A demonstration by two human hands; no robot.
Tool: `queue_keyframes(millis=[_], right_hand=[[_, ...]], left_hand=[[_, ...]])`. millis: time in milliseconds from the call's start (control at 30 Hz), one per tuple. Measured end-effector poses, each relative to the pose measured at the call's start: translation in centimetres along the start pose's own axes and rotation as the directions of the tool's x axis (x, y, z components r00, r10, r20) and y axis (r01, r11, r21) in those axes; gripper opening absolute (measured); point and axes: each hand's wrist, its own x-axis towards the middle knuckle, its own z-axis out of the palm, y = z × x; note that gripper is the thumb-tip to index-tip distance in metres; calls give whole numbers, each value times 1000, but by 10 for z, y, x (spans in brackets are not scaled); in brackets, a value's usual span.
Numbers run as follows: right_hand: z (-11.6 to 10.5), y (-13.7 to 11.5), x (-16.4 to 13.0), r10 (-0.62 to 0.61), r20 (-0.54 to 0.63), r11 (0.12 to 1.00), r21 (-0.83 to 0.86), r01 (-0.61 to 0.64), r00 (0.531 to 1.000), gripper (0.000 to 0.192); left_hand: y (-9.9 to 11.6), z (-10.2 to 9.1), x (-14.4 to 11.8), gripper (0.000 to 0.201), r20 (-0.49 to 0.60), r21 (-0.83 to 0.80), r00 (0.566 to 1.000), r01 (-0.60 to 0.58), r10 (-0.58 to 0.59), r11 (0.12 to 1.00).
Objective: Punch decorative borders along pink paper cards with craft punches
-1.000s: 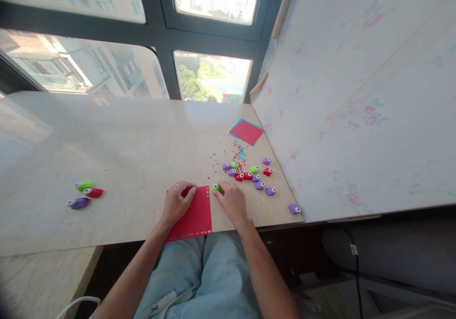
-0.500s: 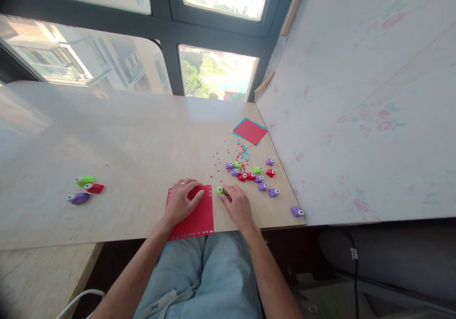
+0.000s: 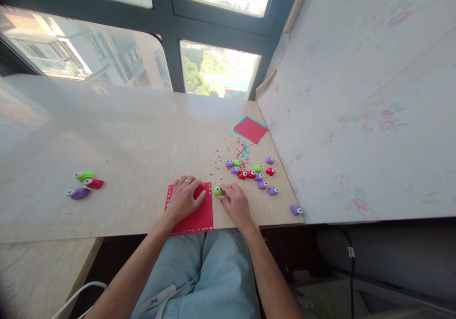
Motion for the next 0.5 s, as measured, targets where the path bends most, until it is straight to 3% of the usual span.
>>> queue_keyframes(millis=[300,500], right_hand=[[3,3,-2,-42,-33,999,6,42,999,27],[4,5,-2,-67,-55,998,-2,67,996,26]], left_hand=[[0,4,-1,19,-12,72,998,-58,59,996],[2,4,3,14,-27,59,1000,-8,9,998]])
